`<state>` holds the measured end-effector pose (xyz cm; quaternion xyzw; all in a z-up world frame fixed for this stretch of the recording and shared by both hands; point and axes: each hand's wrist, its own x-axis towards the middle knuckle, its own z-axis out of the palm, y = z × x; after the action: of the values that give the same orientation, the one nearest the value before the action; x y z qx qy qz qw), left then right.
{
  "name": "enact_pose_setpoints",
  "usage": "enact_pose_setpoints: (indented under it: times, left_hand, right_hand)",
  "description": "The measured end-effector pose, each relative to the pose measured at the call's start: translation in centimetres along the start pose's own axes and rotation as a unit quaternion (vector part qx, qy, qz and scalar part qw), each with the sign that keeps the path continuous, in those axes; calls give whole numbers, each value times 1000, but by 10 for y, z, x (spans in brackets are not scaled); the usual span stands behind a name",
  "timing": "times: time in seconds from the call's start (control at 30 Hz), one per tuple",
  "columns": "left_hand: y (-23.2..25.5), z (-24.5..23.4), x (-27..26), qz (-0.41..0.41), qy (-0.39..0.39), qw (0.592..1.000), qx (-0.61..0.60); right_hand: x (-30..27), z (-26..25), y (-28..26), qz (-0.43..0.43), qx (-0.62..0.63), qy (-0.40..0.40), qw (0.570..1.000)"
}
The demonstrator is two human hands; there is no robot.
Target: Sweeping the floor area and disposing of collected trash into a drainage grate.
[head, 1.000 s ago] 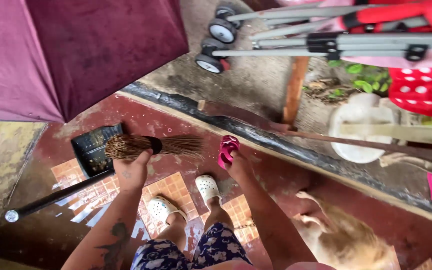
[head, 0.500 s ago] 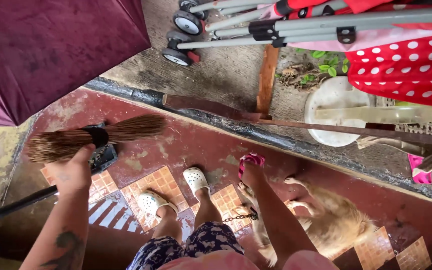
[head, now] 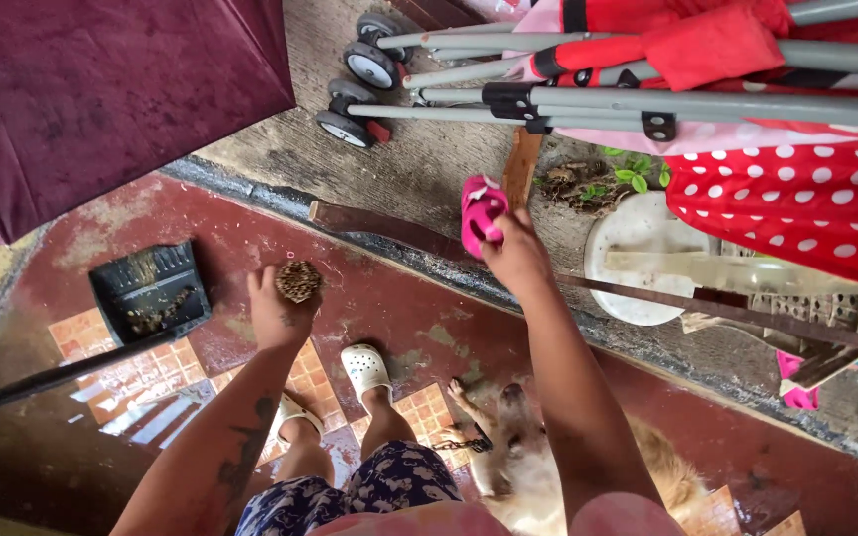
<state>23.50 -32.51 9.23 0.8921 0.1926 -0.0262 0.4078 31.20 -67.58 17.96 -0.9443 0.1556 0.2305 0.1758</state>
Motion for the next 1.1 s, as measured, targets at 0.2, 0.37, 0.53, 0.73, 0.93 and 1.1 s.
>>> enact_pose_setpoints:
  times: [0.2,0.37,0.53,0.73,0.93,1.1]
  left_hand:
    - [25,16,-7,20,-43,999,-21]
    - [27,8,-10,72,-48,996,-7]
    - [4,-17,-30,112,-57,992,34]
    - [-96,-125,-21,163,-172,966,107]
    - [-262,-265,47,-91,112,877,458]
    - [-383,-275,49,-274,-54,878,389]
  right_hand:
    - [33,53,3,-192,52,215,956]
    - [-5,146,-35,-30,275,-92,957]
    - [-43,224,-101,205,422,-426,773]
    - [-40,290,-120,290,595,-445,604]
    - [-45,364,-103,221,398,-493,741]
    - [-63,498,-137,313,491,-372,723]
